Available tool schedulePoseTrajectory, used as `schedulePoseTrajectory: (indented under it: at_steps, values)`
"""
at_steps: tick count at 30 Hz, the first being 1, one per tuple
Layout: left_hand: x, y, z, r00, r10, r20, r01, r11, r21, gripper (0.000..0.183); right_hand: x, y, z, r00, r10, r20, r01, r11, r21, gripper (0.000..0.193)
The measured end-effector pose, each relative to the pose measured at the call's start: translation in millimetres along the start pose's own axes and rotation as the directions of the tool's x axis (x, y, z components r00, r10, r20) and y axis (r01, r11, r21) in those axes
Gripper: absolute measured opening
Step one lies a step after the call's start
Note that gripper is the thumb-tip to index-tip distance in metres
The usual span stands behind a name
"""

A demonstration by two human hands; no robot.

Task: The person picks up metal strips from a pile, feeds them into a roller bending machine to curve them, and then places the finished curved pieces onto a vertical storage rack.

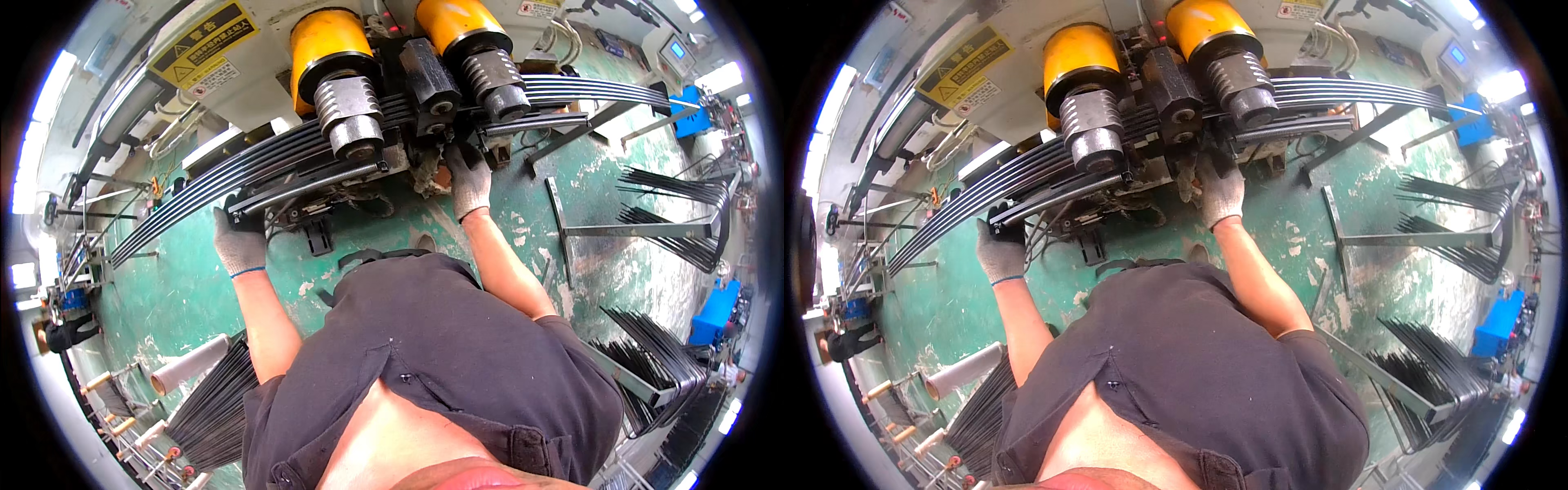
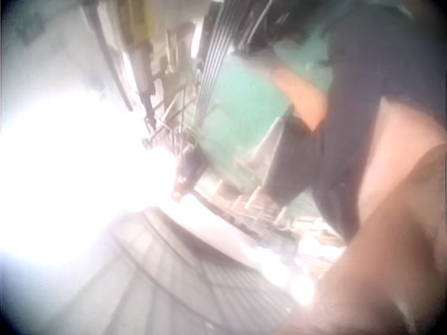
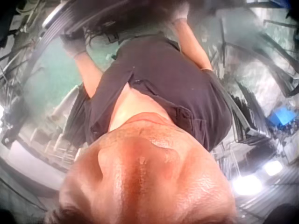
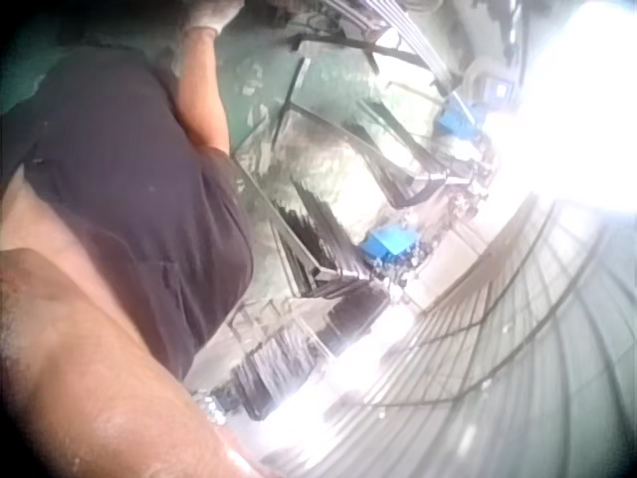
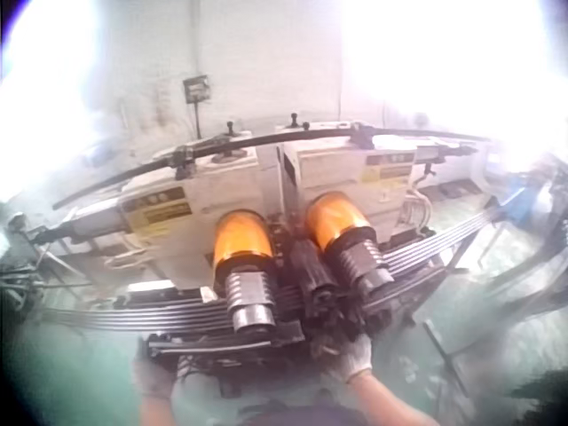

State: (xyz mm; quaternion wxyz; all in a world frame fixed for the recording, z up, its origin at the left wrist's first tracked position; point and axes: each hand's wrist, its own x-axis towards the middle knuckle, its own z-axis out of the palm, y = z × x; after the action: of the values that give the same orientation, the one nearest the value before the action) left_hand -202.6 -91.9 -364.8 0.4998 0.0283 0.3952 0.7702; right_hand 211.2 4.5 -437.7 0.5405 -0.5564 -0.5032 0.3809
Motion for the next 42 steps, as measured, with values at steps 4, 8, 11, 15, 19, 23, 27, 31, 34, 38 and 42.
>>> schedulePoseTrajectory:
  at_steps: [4,8,11,15,19,23,27,31,34,38,42]
  values:
    - [5.4,25.6,-14.7,0.899,0.340,0.276,-0.434,0.618,0.656,0.038,-3.8,-84.4,19.7,0.899,0.424,-0.110,-0.401,0.897,0.187,0.045]
    - [-10.7,53.4,59.1,0.949,0.305,0.076,-0.314,0.932,0.183,0.043,6.7,-56.0,16.3,0.965,0.241,-0.104,-0.213,0.952,0.221,0.049]
    - [-10.7,79.1,94.2,0.924,0.356,0.140,-0.382,0.887,0.259,0.047,17.7,-35.6,24.8,0.985,0.145,-0.089,-0.099,0.913,0.396,0.050]
    - [-50.2,111.9,139.2,0.850,0.462,0.251,-0.495,0.542,0.679,0.050,42.5,-31.5,36.1,0.981,0.075,-0.178,0.000,0.921,0.389,0.051]
    - [-51.1,149.8,165.3,0.807,0.434,0.400,-0.563,0.362,0.743,0.055,58.0,-59.2,50.5,0.952,0.249,-0.177,-0.107,0.814,0.571,0.048]
    - [-56.9,178.1,217.9,0.721,0.501,0.479,-0.657,0.276,0.701,0.048,63.3,-94.1,43.1,0.923,0.380,0.056,-0.287,0.588,0.756,0.039]
    - [-16.5,193.7,255.7,0.123,0.442,0.889,-0.831,-0.443,0.335,0.034,87.9,-76.5,43.4,0.930,0.327,0.169,-0.326,0.517,0.791,0.038]
    - [-42.0,158.5,321.8,0.463,0.408,0.787,-0.721,-0.344,0.602,0.018,95.1,-70.5,37.9,0.927,0.345,0.144,-0.326,0.559,0.763,0.037]
    - [-46.0,148.4,343.4,0.080,0.154,0.985,-0.571,-0.803,0.172,0.009,83.8,-94.0,41.9,0.932,0.348,0.096,-0.310,0.635,0.707,0.038]
    - [-81.6,111.8,387.1,0.446,0.250,0.859,-0.803,-0.311,0.508,0.024,92.7,-76.7,41.3,0.932,0.354,0.076,-0.301,0.641,0.706,0.037]
    - [-96.3,91.9,410.8,0.369,0.160,0.915,-0.802,-0.442,0.401,0.030,100.8,-61.6,34.7,0.949,0.312,0.032,-0.247,0.681,0.689,0.036]
